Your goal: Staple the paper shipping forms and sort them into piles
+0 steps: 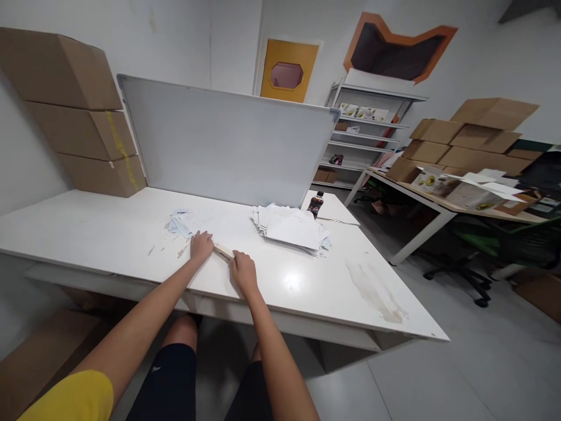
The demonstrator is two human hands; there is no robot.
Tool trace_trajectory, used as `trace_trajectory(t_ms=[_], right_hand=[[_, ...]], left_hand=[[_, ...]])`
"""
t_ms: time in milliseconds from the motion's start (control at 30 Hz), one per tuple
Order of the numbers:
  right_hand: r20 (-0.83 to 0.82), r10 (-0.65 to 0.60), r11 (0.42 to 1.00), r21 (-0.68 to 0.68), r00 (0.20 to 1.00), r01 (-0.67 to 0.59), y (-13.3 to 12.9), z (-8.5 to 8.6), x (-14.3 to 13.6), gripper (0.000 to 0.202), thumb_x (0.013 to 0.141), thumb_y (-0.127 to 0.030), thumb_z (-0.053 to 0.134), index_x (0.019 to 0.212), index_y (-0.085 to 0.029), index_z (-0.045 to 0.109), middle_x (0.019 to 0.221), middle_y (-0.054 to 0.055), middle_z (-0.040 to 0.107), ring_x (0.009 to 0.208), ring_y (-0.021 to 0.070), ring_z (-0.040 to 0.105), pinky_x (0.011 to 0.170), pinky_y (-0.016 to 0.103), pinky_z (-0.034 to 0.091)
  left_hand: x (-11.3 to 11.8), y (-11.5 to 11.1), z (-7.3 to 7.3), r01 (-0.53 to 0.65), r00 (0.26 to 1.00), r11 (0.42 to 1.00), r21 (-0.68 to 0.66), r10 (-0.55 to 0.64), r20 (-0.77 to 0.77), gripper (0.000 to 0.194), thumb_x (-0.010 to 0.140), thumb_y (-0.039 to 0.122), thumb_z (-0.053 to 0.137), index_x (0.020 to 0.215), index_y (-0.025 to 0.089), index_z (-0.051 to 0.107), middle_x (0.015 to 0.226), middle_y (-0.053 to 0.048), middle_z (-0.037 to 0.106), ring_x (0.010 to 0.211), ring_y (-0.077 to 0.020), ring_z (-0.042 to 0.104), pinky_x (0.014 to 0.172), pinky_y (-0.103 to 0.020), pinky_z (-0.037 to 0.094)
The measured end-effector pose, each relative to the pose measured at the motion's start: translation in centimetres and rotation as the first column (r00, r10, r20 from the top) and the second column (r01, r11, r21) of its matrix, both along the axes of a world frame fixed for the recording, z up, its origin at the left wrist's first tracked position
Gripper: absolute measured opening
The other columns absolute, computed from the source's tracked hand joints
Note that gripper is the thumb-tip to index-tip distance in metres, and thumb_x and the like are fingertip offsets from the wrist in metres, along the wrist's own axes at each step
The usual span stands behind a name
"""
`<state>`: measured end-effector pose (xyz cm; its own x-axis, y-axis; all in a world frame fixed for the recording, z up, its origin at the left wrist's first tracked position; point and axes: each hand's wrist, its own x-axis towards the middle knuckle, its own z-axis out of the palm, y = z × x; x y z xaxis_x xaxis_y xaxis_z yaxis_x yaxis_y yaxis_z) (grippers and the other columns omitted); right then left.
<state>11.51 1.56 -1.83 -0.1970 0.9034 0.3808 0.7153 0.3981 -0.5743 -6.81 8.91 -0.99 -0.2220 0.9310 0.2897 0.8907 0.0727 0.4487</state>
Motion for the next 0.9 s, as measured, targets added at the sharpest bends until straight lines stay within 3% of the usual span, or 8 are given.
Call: trace_trajectory(t_ms=[133, 267, 433, 733, 900], right_hand=[[-0.108, -0.019, 1.0, -0.013, 0.994, 0.018, -0.2, -0.5, 0.4, 0.035, 0.091, -0.02, 0.039, 0.119, -0.018, 0.06, 0.107, 0.012, 0.064, 0.101, 0.0251, 0.055, 0.09, 0.038, 0.043], [-0.262, -0.003, 0.999, -0.039, 0.965, -0.007, -0.3, -0.9, 0.8, 0.036, 0.088, -0.021, 0.039, 0.116, -0.017, 0.061, 0.109, 0.011, 0.064, 0.104, 0.0241, 0.055, 0.094, 0.038, 0.042], [-0.367, 0.02, 0.998, -0.05, 0.93, -0.041, -0.3, -1.3, 1.2, 0.034, 0.085, -0.024, 0.041, 0.112, -0.02, 0.062, 0.11, 0.009, 0.064, 0.105, 0.0232, 0.056, 0.094, 0.038, 0.043], [-0.41, -0.008, 0.998, -0.055, 0.912, -0.016, 0.1, -1.6, 1.2, 0.036, 0.082, -0.021, 0.04, 0.112, -0.021, 0.061, 0.111, 0.009, 0.063, 0.107, 0.0236, 0.055, 0.098, 0.04, 0.042], [-0.378, -0.013, 0.999, -0.044, 0.926, -0.004, 0.1, -1.5, 1.1, 0.044, 0.072, -0.012, 0.041, 0.111, -0.021, 0.06, 0.108, 0.008, 0.063, 0.104, 0.0232, 0.055, 0.095, 0.038, 0.044]], left_hand=[[-0.3, -0.2, 0.1, 0.014, 1.0, 1.0, 0.023, -0.014, 0.014, 0.042, 0.083, 0.015, 0.041, 0.116, 0.018, 0.068, 0.13, -0.009, 0.063, 0.134, -0.0294, 0.042, 0.114, -0.048, 0.027], [0.1, -0.5, 0.2, -0.081, 0.996, 0.997, -0.008, 0.08, -0.04, 0.055, 0.087, 0.032, 0.044, 0.137, 0.01, 0.051, 0.146, -0.015, 0.047, 0.141, -0.034, 0.031, 0.116, -0.049, 0.023], [1.0, -0.5, 0.3, -0.128, 0.985, 0.987, -0.098, 0.115, -0.125, 0.075, 0.088, 0.051, 0.042, 0.146, 0.003, 0.036, 0.155, -0.02, 0.031, 0.145, -0.0365, 0.02, 0.118, -0.049, 0.015], [1.2, -0.2, -0.1, -0.128, 0.981, 0.984, -0.122, 0.108, -0.161, 0.087, 0.086, 0.061, 0.04, 0.148, 0.001, 0.03, 0.156, -0.023, 0.024, 0.147, -0.0392, 0.014, 0.118, -0.052, 0.011], [1.3, -0.1, -0.2, -0.119, 0.979, 0.985, -0.125, 0.096, -0.179, 0.089, 0.085, 0.064, 0.04, 0.149, 0.001, 0.03, 0.157, -0.022, 0.023, 0.146, -0.0412, 0.011, 0.118, -0.053, 0.011]])
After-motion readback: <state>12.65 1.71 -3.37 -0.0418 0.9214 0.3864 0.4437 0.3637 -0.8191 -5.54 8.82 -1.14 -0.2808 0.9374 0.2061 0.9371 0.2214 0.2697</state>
